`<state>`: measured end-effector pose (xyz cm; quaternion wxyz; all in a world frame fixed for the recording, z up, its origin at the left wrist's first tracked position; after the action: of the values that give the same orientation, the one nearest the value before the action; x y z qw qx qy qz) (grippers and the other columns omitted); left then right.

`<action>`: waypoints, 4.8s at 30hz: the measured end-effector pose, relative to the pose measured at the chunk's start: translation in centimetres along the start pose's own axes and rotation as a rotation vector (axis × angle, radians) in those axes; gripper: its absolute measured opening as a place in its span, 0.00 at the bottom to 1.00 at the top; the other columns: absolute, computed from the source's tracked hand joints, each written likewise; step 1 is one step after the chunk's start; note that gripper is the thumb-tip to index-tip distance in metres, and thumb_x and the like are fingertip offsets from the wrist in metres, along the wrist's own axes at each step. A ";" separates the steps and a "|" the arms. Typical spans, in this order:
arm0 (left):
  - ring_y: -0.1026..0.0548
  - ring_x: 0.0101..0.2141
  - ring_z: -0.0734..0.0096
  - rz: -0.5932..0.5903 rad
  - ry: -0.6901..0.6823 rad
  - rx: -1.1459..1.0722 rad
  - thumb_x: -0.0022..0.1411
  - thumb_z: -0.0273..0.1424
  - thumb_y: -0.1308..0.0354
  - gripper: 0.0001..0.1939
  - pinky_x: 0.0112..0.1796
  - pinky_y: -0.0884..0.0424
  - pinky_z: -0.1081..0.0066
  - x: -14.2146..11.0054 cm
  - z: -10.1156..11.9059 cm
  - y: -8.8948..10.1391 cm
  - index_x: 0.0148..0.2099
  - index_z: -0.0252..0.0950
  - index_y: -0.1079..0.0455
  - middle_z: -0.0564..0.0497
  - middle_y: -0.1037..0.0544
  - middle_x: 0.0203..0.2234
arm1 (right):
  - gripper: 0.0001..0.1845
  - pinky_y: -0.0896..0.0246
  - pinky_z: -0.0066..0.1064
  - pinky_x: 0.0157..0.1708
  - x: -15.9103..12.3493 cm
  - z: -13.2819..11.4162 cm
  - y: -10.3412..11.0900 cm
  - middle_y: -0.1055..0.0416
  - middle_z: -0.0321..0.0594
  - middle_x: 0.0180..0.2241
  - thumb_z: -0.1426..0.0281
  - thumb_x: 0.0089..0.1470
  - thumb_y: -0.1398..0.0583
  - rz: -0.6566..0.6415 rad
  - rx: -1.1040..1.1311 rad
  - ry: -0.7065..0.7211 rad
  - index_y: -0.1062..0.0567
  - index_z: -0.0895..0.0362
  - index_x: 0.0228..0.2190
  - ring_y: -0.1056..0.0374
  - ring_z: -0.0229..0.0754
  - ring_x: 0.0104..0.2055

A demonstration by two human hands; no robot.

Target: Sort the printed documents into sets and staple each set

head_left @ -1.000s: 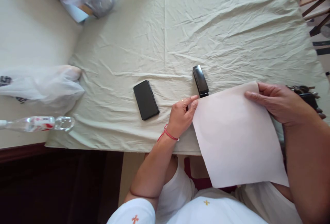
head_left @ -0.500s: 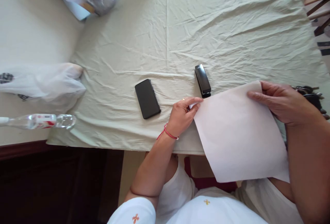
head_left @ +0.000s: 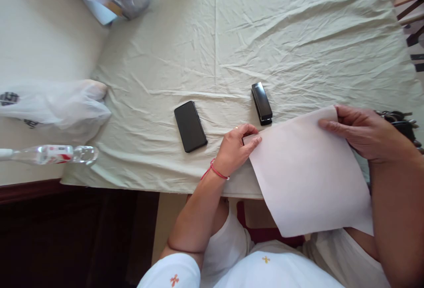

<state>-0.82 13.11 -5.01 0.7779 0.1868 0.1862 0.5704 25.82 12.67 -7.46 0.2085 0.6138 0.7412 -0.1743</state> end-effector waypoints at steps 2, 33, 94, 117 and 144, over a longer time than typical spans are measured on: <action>0.26 0.39 0.69 0.015 -0.048 0.045 0.67 0.32 0.38 0.06 0.43 0.33 0.69 -0.1 0.4 0.1 0.42 0.34 0.24 0.49 0.21 0.37 | 0.18 0.29 0.27 0.20 0.0 0.0 0.1 0.20 0.36 0.29 0.54 0.49 0.26 0.007 -0.006 0.006 0.20 0.51 0.35 0.26 0.41 0.24; 0.28 0.34 0.69 0.063 -0.067 0.195 0.71 0.27 0.48 0.04 0.38 0.36 0.69 -0.2 0.7 -0.9 0.41 0.35 0.34 0.49 0.24 0.33 | 0.22 0.36 0.21 0.21 0.9 -0.1 0.5 0.26 0.33 0.30 0.54 0.50 0.26 0.079 -0.044 0.079 0.20 0.48 0.44 0.32 0.35 0.26; 0.25 0.33 0.72 0.021 -0.214 0.180 0.77 0.35 0.50 0.15 0.36 0.35 0.72 0.4 2.6 -1.5 0.43 0.34 0.25 0.50 0.21 0.33 | 0.23 0.32 0.34 0.26 -0.4 0.2 -1.4 0.22 0.39 0.30 0.46 0.61 0.38 -0.037 -0.150 0.050 0.20 0.52 0.42 0.27 0.44 0.28; 0.31 0.27 0.74 0.035 -0.408 0.382 0.78 0.33 0.52 0.15 0.32 0.40 0.72 -0.2 4.1 -2.6 0.37 0.34 0.32 0.52 0.27 0.26 | 0.17 0.36 0.35 0.35 -0.5 -3.1 -1.1 0.23 0.37 0.31 0.54 0.64 0.40 0.175 -0.640 0.397 0.17 0.49 0.43 0.30 0.43 0.32; 0.39 0.27 0.76 -0.124 0.117 -0.277 0.71 0.47 0.44 0.21 0.28 0.44 0.74 0.8 -0.1 -1.6 0.37 0.32 0.31 0.52 0.34 0.26 | 0.14 0.26 0.29 0.29 -1.7 2.5 -2.7 0.16 0.39 0.33 0.58 0.48 0.24 -0.017 0.290 -0.191 0.16 0.53 0.33 0.21 0.43 0.30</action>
<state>0.65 13.44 -5.97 0.8178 0.0323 0.1620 0.5512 23.68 9.40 -8.71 0.1858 0.6119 0.6902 -0.3388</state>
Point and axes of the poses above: each hand's wrist, its own x-axis towards the middle knuckle, its own y-axis out of the back of the hand, z = x × y, the point moved 10 cm from there along x, towards the middle knuckle
